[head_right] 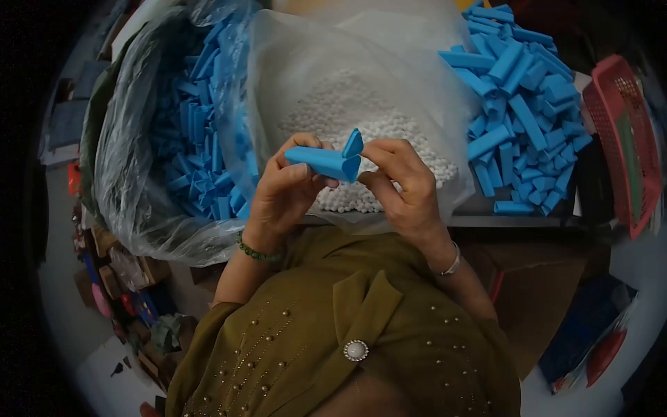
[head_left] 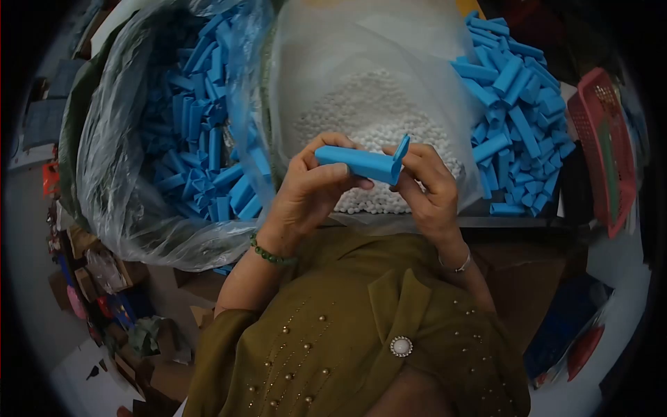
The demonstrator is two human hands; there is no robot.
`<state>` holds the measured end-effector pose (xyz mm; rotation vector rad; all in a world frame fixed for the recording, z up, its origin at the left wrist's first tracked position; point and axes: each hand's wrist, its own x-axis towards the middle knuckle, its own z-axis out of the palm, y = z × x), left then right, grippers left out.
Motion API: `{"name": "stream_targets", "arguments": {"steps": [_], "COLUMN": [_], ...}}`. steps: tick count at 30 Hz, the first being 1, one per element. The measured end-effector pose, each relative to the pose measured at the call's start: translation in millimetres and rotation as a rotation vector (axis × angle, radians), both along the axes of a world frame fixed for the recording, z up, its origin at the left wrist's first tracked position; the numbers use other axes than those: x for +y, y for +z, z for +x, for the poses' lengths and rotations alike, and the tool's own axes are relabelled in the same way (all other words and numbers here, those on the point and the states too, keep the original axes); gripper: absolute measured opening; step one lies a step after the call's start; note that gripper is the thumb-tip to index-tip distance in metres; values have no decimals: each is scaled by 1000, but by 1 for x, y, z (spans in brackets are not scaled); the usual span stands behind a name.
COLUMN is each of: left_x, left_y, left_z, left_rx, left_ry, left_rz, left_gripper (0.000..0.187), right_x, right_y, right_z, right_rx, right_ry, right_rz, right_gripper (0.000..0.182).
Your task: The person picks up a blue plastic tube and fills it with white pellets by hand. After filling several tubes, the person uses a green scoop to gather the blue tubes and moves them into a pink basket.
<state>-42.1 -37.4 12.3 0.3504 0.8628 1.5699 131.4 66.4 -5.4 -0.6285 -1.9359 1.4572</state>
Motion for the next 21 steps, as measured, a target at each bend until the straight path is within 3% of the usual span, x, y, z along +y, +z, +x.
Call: {"name": "stream_targets", "arguments": {"steps": [3,6,7,9,13,16,18,19,21], "left_x": [3,3,4,9,9,12,14,14,12], "left_y": [-26,-40,-36,-24,-48,-39,-37,-36,-33], "left_z": [13,19,25,40,35,46,53,52,42], "left_rx": [-291,-331,-329,-429,-592,-511,-473,-476,-215], "left_ry": [-236,-345,-344,-92,-112,-84,-85,-83,-264], "left_rz": [48,-8,-15,-152,13,-4,-138,-138,-206], "left_gripper": [42,50,50,43,45,46,42,42,35], "right_x": [10,14,14,11,1,1,-4,-2,3], "right_y": [1,5,3,-2,-6,-5,-6,-5,-4], "right_z": [4,10,9,9,5,6,8,9,16], "right_rx": [82,86,90,101,114,60,51,48,112], "right_ry": [64,173,173,211,84,28,-38,-36,-54], "right_rz": [130,64,57,114,35,238,-102,-102,-375], "right_gripper": [39,42,42,40,41,41,37,37,33]}}
